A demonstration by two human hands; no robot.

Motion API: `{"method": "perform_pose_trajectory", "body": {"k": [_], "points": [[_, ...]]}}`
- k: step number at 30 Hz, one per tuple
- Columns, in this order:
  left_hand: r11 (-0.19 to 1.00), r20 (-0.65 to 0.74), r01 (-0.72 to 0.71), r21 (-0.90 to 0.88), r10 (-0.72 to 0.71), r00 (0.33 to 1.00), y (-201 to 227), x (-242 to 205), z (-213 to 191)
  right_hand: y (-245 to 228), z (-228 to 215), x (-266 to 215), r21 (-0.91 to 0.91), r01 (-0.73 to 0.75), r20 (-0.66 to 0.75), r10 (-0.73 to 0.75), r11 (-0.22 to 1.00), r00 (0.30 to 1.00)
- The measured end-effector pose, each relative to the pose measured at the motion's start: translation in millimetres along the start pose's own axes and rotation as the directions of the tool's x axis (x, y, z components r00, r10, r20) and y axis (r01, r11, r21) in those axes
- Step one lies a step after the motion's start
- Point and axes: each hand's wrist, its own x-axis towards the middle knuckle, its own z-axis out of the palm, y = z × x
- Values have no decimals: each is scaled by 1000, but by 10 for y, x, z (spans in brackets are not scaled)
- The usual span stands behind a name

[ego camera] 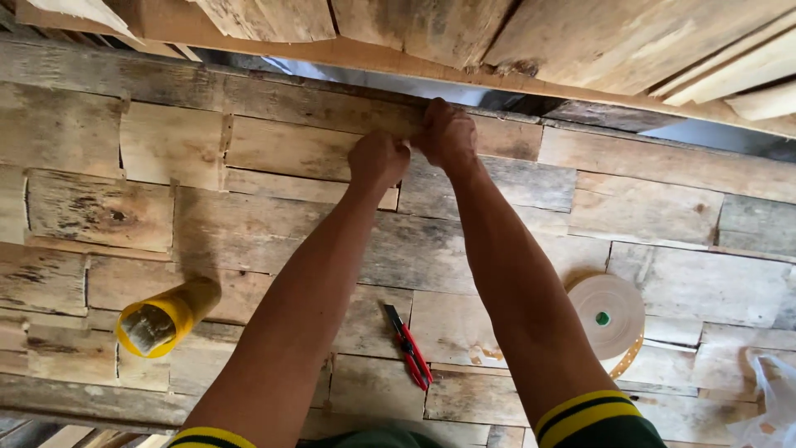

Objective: Applying thin strips of wood veneer to a wooden surface using a utility knife and adhesive tape.

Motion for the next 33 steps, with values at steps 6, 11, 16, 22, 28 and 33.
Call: {"method": "perform_pose_trajectory", "body": {"k": [6,11,16,22,28,33], "points": [[995,177,88,-49,-78,981,144,-74,-258,207,82,45,-95,263,76,-257,960,964],[997,36,-72,4,72,997,-106,75,74,110,235,-85,39,145,-86,-141,989,986],[998,82,-35,53,31,996,30,116,-23,77,94,-57,-137,93,-172,-116,986,978],[995,229,37,89,-56,972,-169,158,106,319,-82,-802,635,298,-237,-188,713,953],[1000,200,-7,28,1,980,-56,11,-89,65,148,-2745,128,103,344,-141,987,928],[996,184,-70,61,57,981,-138,86,67,-297,62,-3689,231,139,93,-164,963,982]]}}
